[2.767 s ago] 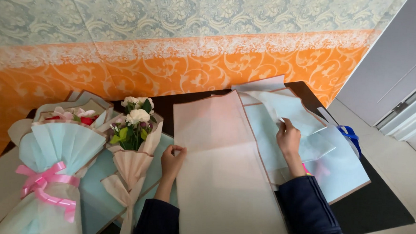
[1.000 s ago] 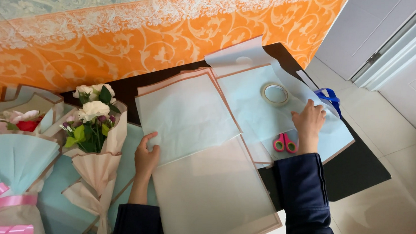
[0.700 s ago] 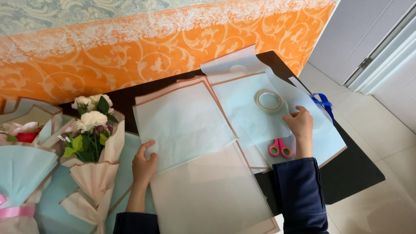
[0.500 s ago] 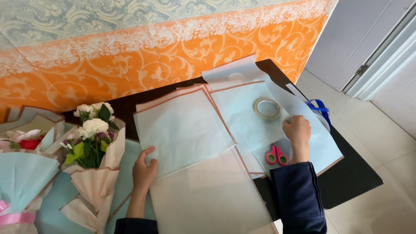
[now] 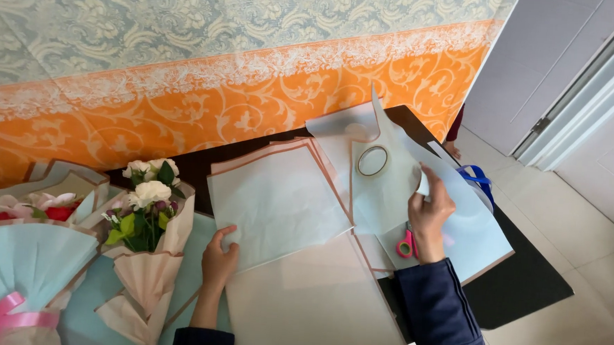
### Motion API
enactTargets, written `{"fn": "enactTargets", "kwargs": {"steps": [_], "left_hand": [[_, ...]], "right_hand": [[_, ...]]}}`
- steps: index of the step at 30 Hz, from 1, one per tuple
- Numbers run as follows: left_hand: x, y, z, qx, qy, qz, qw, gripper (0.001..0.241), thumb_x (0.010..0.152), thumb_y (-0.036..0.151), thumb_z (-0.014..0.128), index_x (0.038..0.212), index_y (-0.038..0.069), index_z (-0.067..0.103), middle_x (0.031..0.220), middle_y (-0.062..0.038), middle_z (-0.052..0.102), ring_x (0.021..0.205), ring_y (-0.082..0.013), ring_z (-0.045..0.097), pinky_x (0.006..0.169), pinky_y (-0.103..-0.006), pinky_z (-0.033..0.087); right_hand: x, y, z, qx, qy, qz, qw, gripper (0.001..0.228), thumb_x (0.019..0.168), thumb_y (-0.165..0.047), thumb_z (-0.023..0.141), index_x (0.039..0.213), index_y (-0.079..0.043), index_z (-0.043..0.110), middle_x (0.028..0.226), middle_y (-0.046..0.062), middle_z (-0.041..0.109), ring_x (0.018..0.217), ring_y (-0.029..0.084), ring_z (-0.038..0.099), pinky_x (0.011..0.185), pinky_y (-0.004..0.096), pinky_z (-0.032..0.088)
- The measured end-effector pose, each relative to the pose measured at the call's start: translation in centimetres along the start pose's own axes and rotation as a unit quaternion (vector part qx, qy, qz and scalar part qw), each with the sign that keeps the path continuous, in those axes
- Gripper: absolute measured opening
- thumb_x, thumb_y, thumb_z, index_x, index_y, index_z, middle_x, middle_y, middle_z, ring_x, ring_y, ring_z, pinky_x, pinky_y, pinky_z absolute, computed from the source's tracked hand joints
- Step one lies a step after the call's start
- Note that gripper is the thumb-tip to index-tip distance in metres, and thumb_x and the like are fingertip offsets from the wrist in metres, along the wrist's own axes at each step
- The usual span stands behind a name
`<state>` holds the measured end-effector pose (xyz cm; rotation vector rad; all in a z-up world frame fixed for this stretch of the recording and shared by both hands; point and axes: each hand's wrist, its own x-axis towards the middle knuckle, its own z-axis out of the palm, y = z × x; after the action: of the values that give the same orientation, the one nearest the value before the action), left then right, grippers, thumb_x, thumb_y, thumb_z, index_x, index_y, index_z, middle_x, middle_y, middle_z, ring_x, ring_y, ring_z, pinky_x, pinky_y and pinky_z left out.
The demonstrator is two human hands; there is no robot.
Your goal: The person wraps a small bouquet of flowers in light blue and peach tissue paper, folds the paper around the stems, and ties a pink ribbon around the base. They then prepare additional wrapping paper and ribbon for another bouquet.
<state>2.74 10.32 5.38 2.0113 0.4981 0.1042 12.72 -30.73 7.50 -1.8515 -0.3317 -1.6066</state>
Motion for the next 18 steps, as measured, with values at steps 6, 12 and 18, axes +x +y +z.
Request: {"fn": "enactTargets", "kwargs": {"steps": [6,12,18], "left_hand": [[0.4,-0.8,0.2,-0.012,-0.003,-0.002,1.000,0.046,0.093,0.016,0.053,0.136,0.024,0.066,0.151,-0.029,0.047,0.142,-0.0479,0.041,0.111,-0.0573,0.040],[-0.1,-0.5,-0.1,-0.028,-0.001,0.026,0.999,0.039,0.095,0.022,0.053,0.131,0.022,0.070,0.145,-0.025,0.056,0.138,-0.0444,0.048,0.112,-0.0561,0.039],[1.0,-1.1,-0.1,-0.050,0.000,0.008,0.999,0.096,0.101,0.074,0.007,0.134,0.007,0.068,0.143,-0.022,0.060,0.140,-0.0396,0.047,0.117,-0.0541,0.034]], "right_hand": [[-0.6,-6.2,1.5,0.070,-0.008,-0.149,0.986,0.025,0.100,-0.015,0.059,0.102,0.003,0.076,0.101,0.019,0.080,0.087,0.034,0.078,0.074,0.039,0.061],[-3.0,-15.7,3.2,0.131,-0.168,-0.283,0.935,0.040,0.109,-0.029,0.043,0.108,-0.007,0.076,0.116,0.016,0.077,0.102,0.031,0.076,0.082,0.039,0.062],[-9.9,-18.2,6.1,0.093,-0.328,-0.331,0.880,0.023,0.099,-0.010,0.059,0.117,-0.008,0.074,0.109,0.017,0.077,0.108,0.031,0.073,0.090,0.041,0.059]]}}
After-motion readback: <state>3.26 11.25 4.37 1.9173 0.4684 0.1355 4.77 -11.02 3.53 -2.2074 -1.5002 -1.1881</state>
